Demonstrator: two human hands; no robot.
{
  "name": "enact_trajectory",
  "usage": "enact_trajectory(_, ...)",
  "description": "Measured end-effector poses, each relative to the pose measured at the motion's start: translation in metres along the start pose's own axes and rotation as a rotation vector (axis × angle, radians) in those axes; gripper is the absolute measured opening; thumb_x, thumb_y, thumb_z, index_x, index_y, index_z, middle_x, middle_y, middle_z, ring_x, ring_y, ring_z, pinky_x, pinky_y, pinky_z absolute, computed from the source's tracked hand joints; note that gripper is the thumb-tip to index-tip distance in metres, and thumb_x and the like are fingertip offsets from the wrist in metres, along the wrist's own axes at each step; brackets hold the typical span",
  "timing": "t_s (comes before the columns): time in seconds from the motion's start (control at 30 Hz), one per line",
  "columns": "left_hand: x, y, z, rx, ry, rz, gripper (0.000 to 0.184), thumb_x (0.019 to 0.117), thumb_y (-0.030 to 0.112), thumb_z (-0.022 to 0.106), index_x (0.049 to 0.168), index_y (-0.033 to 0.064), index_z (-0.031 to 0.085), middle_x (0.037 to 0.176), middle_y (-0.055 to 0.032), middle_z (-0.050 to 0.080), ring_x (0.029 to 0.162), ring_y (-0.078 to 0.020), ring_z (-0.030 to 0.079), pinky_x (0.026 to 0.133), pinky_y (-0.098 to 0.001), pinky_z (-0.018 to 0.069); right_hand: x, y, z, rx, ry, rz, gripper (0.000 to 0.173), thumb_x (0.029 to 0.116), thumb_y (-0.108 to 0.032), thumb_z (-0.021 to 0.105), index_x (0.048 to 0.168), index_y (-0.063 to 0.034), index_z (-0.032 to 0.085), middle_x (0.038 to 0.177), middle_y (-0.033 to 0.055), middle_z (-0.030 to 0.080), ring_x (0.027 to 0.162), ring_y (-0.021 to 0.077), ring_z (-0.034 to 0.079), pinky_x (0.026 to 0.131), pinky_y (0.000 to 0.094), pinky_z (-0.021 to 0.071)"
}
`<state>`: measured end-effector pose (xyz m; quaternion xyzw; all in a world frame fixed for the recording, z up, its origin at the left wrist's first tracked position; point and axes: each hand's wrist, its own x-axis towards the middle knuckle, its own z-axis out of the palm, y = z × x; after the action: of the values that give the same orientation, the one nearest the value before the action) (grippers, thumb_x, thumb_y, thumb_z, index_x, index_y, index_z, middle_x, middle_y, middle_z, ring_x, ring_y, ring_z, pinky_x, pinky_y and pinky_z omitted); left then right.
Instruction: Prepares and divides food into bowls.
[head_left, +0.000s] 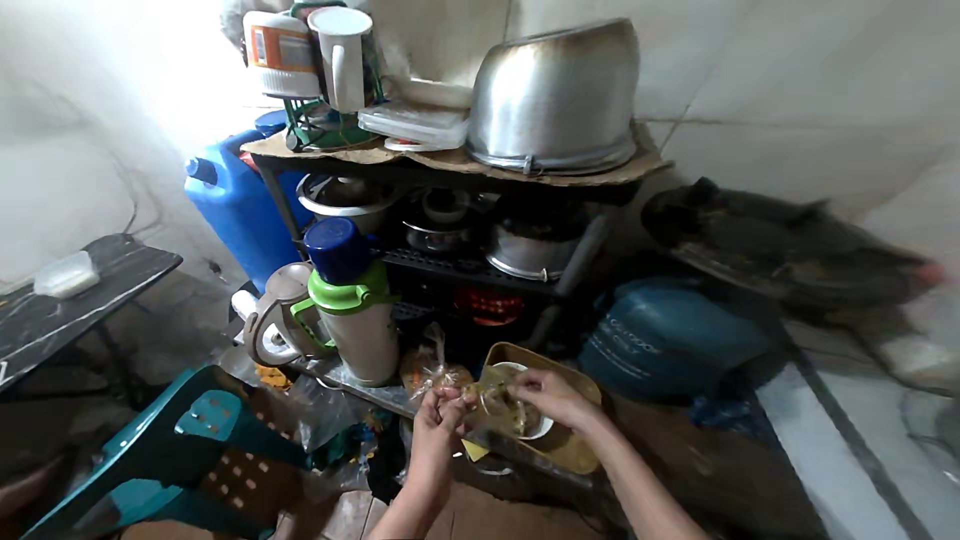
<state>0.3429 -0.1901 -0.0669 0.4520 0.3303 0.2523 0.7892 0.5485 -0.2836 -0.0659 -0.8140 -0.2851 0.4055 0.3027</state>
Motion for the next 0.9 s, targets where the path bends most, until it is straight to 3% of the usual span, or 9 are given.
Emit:
enact_trajectory(0.13,0.013,0.012,-0.004,0.288,-0.06,0.146,0.019,0.1006,0.003,0.054,0.118,-0.0029,0.055,0.105,-0.0105,0.072,0.089,-0.0157,0.071,0.079,-0.0322,0.0589,-0.005,0.001,-0.006,0.058,0.081,0.013,0.027,0.1034,-0.012,0.056,0.121,0.006,0.064,0.114,0.0224,0.064,0.096,0.0281,0.064,0.09,0.0444,0.0525)
enact_trajectory(0.27,0.019,0.046,-0.004,0.908,-0.112,0.332,0.025,0.1005,0.009,0.054,0.123,0.0009,0.062,0.112,-0.0098,0.073,0.096,-0.0165,0.072,0.088,-0.0353,0.0579,-0.035,-0.023,-0.039,-0.115,0.328,-0.075,0.024,0.1046,-0.013,0.053,0.118,0.0029,0.065,0.109,0.0218,0.068,0.098,0.0332,0.068,0.092,0.0513,0.0537)
enact_trajectory(0.33,0.021,0.055,0.0,1.105,-0.12,0.316,0.028,0.1012,0.011,0.054,0.127,0.0036,0.062,0.111,-0.0111,0.073,0.097,-0.0222,0.071,0.089,-0.042,0.0566,-0.052,-0.034,-0.041,-0.283,0.433,-0.102,0.024,0.1051,-0.013,0.052,0.117,0.0023,0.066,0.106,0.0223,0.069,0.099,0.0366,0.068,0.091,0.0548,0.0519)
enact_trajectory(0.4,0.024,0.055,0.003,1.271,-0.156,0.172,0.032,0.103,0.015,0.052,0.133,0.0083,0.06,0.109,-0.013,0.072,0.1,-0.0289,0.07,0.092,-0.0501,0.0543,-0.052,-0.032,-0.034,-0.422,0.416,-0.056,0.027,0.1058,-0.014,0.048,0.121,0.0009,0.064,0.109,0.023,0.069,0.106,0.0398,0.067,0.093,0.0572,0.0508)
enact_trajectory(0.47,0.029,0.058,0.003,1.292,-0.182,0.137,0.032,0.1022,0.015,0.054,0.133,0.0089,0.061,0.109,-0.0128,0.072,0.101,-0.0294,0.07,0.093,-0.0509,0.054,-0.05,-0.028,-0.034,-0.455,0.392,-0.032,0.028,0.1066,-0.015,0.045,0.122,0.0006,0.063,0.113,0.0232,0.068,0.11,0.0401,0.065,0.095,0.0569,0.0496)
enact_trajectory(0.6,0.032,0.067,0.005,1.213,-0.183,0.218,0.029,0.1013,0.015,0.055,0.127,0.0051,0.064,0.108,-0.0128,0.072,0.1,-0.0263,0.07,0.093,-0.0478,0.0543,-0.057,-0.02,-0.039,-0.459,0.422,-0.083,0.026,0.1064,-0.014,0.048,0.117,0.001,0.065,0.107,0.0226,0.069,0.103,0.0398,0.067,0.09,0.0568,0.0518)
enact_trajectory(0.77,0.027,0.074,0.014,0.983,-0.232,0.292,0.021,0.1006,0.009,0.056,0.117,0.001,0.065,0.105,-0.0096,0.073,0.096,-0.0168,0.072,0.09,-0.0367,0.0576,-0.066,-0.02,-0.046,-0.407,0.446,-0.113,0.023,0.106,-0.014,0.05,0.115,0.0007,0.066,0.102,0.0227,0.069,0.098,0.0399,0.068,0.087,0.0585,0.0524)
enact_trajectory(0.83,0.031,0.067,0.009,1.013,-0.239,0.223,0.023,0.101,0.009,0.056,0.12,0.0001,0.065,0.109,-0.0117,0.072,0.1,-0.0197,0.071,0.095,-0.0394,0.0558,-0.062,-0.015,-0.042,-0.419,0.337,-0.046,0.028,0.1073,-0.016,0.047,0.122,-0.0002,0.064,0.111,0.0229,0.068,0.107,0.0395,0.066,0.094,0.0582,0.0499)
enact_trajectory(0.9,0.031,0.07,0.012,0.953,-0.245,0.226,0.021,0.1005,0.009,0.055,0.118,0.0006,0.064,0.108,-0.011,0.072,0.097,-0.0186,0.071,0.091,-0.0383,0.0573,-0.063,-0.019,-0.047,-0.375,0.392,-0.067,0.028,0.1072,-0.015,0.046,0.122,0.0006,0.064,0.111,0.0231,0.068,0.106,0.039,0.066,0.094,0.0576,0.0499)
